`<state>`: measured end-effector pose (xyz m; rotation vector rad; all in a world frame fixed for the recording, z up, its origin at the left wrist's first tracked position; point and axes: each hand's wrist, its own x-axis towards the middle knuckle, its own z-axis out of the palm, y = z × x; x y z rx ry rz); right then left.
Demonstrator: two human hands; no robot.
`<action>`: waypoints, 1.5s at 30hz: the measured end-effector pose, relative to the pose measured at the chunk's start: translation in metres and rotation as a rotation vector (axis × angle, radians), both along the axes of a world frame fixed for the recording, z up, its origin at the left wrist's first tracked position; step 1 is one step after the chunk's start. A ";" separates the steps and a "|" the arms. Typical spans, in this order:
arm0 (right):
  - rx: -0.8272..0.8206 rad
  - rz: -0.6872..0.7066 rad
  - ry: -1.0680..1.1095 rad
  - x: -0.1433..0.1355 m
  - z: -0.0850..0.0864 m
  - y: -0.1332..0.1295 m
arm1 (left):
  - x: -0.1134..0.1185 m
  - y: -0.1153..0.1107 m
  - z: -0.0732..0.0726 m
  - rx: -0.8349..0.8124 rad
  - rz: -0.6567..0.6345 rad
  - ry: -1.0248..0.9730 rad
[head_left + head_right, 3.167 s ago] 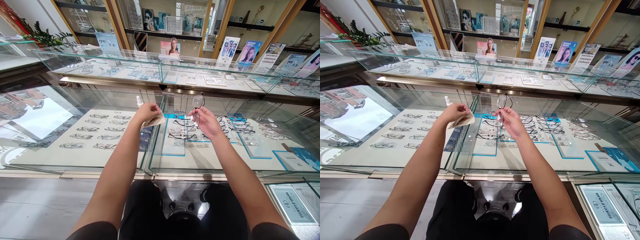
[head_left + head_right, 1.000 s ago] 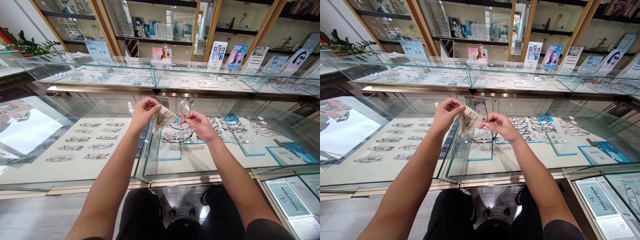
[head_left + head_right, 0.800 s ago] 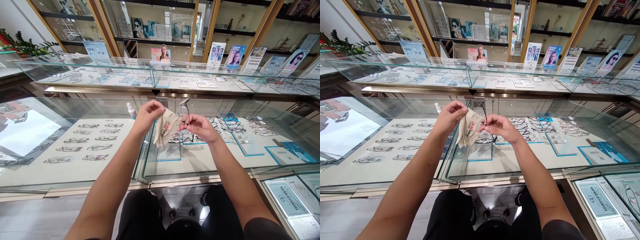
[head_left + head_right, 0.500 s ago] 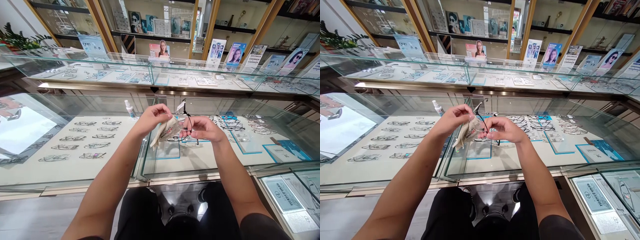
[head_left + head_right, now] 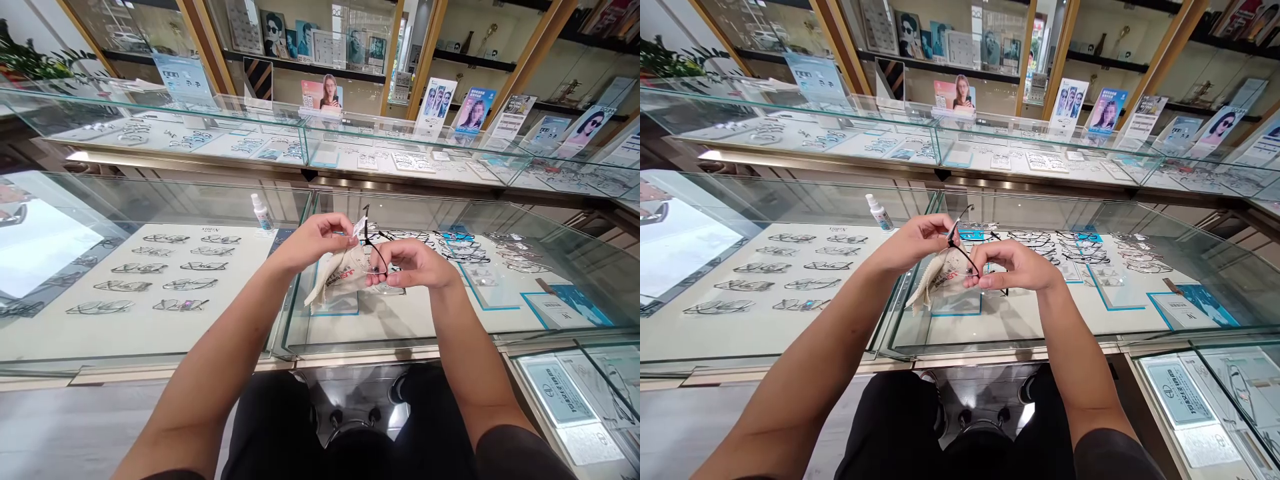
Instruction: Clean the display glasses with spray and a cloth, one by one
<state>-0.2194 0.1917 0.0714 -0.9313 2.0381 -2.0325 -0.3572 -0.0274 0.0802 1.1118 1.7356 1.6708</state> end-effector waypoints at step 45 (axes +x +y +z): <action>-0.120 -0.385 -0.026 -0.010 -0.010 -0.001 | -0.008 0.014 -0.016 0.329 0.188 0.087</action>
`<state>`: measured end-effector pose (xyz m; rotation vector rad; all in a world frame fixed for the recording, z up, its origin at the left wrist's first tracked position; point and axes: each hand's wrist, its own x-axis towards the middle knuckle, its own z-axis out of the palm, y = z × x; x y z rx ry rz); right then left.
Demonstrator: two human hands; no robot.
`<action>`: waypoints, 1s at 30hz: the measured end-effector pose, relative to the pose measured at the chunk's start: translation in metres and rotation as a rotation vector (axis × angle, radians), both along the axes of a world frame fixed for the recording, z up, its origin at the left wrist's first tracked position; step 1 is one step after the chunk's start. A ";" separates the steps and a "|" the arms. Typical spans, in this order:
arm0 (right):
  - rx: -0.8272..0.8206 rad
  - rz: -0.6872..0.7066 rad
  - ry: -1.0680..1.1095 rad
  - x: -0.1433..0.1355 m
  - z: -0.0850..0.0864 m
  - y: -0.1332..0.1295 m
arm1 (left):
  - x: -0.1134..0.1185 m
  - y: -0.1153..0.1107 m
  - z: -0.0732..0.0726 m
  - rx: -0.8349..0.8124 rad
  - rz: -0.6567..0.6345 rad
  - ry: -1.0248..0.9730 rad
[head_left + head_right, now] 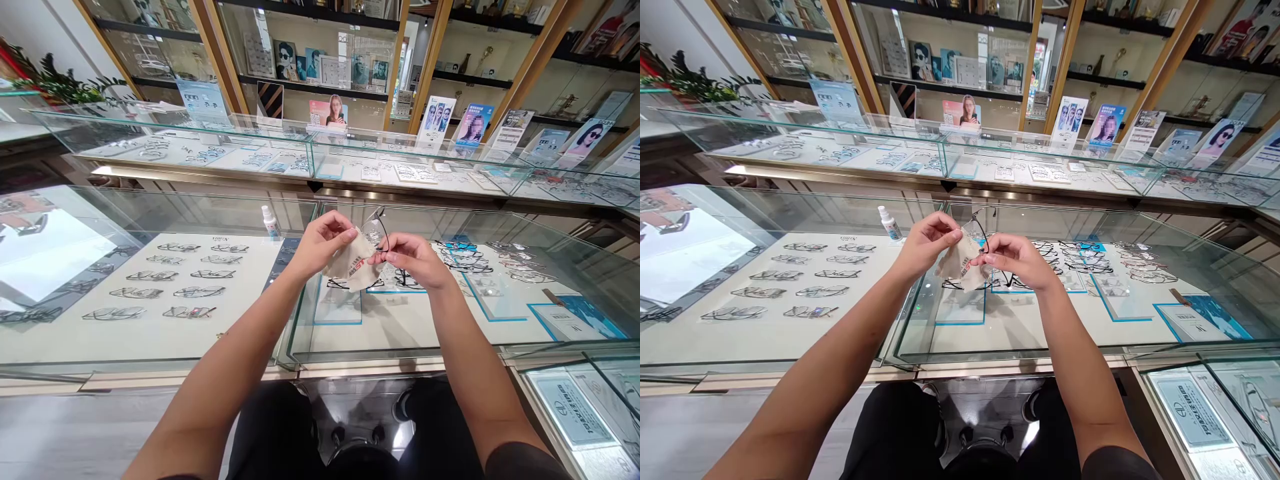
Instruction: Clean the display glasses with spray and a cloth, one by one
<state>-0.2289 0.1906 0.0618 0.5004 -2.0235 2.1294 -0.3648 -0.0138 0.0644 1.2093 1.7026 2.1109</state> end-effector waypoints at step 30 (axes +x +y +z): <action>-0.306 -0.040 -0.131 -0.007 0.000 -0.012 | 0.009 0.000 -0.002 -0.124 -0.402 0.007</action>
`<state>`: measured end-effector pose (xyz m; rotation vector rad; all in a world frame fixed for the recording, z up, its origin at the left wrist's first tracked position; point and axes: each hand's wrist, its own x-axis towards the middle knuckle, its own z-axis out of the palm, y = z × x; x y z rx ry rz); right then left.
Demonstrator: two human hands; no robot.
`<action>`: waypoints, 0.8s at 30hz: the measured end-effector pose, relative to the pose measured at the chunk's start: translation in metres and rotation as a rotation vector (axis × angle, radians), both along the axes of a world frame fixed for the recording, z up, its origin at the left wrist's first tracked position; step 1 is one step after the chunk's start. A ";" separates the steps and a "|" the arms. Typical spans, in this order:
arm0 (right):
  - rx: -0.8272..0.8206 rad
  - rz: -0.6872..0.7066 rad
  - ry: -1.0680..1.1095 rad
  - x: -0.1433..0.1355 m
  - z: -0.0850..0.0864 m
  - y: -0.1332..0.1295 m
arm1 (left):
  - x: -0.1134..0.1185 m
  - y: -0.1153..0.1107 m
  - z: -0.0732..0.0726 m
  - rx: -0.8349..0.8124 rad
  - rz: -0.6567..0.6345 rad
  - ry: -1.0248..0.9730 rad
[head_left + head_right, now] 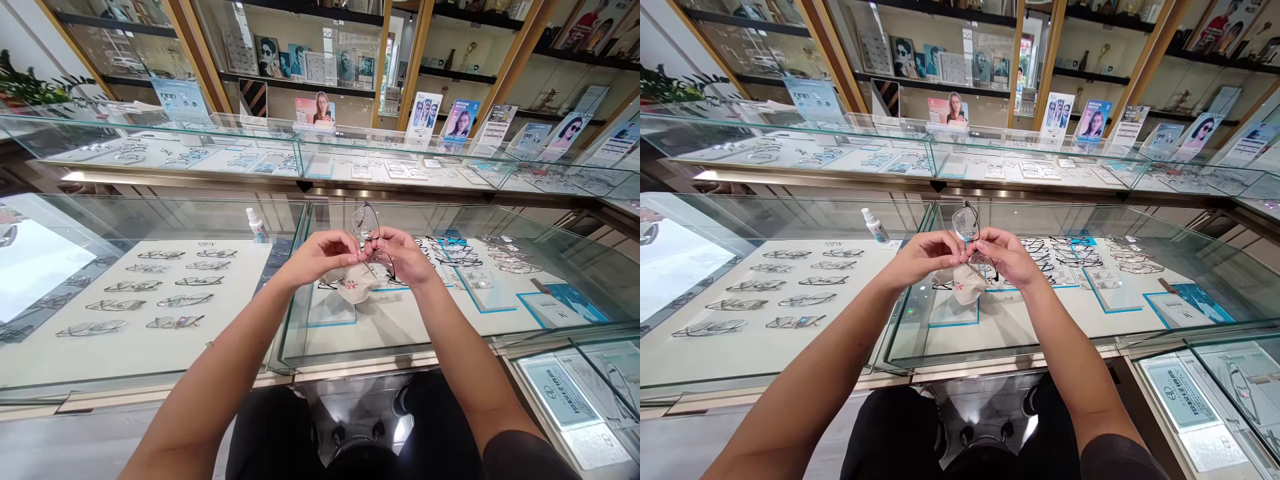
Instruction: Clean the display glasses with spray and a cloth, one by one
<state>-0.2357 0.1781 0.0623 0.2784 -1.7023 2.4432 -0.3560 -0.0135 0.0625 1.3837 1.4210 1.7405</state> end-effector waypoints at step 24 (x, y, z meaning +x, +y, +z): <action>0.086 0.047 0.075 0.002 -0.004 0.002 | 0.003 0.000 -0.006 -0.096 -0.012 -0.198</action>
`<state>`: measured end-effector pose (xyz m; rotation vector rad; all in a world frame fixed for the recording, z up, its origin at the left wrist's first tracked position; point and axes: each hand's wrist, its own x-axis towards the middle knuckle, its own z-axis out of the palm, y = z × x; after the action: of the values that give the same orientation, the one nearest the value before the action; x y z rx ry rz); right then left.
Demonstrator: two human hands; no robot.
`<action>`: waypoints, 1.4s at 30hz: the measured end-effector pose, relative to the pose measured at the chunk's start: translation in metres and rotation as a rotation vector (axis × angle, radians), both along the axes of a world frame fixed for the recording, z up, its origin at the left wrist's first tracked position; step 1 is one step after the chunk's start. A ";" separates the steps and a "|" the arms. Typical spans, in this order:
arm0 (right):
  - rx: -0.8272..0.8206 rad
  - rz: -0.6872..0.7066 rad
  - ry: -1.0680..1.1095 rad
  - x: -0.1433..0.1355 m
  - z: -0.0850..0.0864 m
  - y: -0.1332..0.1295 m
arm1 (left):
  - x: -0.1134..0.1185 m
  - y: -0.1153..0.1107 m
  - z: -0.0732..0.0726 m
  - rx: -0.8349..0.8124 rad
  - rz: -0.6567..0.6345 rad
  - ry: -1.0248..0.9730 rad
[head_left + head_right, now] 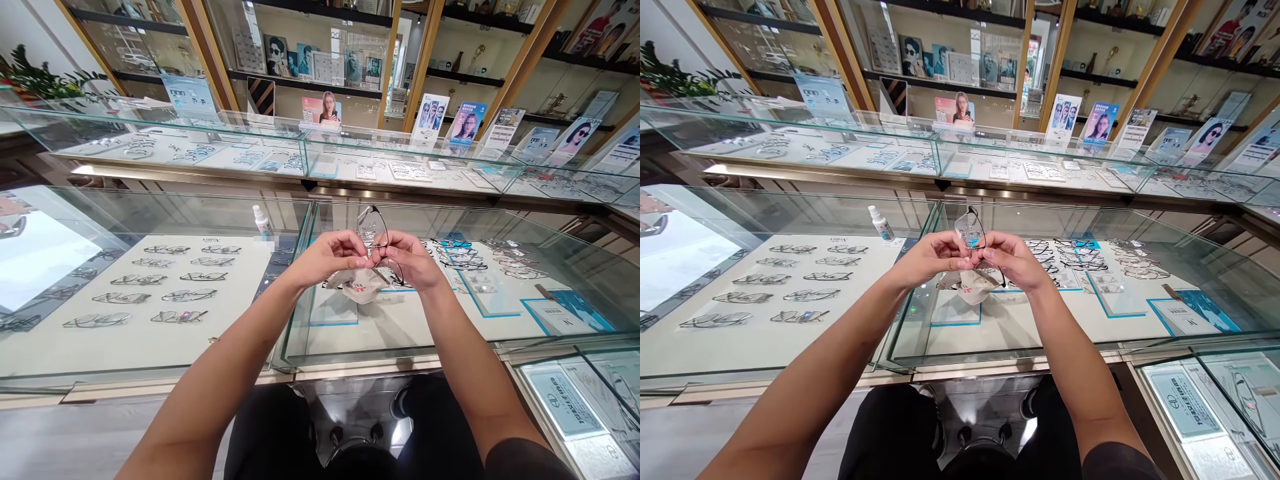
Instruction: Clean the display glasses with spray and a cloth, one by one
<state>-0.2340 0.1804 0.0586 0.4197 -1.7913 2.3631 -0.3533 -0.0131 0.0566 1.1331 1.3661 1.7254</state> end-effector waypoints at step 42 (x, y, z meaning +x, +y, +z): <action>0.060 -0.277 0.073 0.013 0.019 -0.001 | 0.009 0.010 -0.010 -0.140 0.038 -0.151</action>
<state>-0.2208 0.1792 0.0779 0.2428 -1.7629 2.0854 -0.3441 -0.0028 0.0468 0.8878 1.3982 1.6772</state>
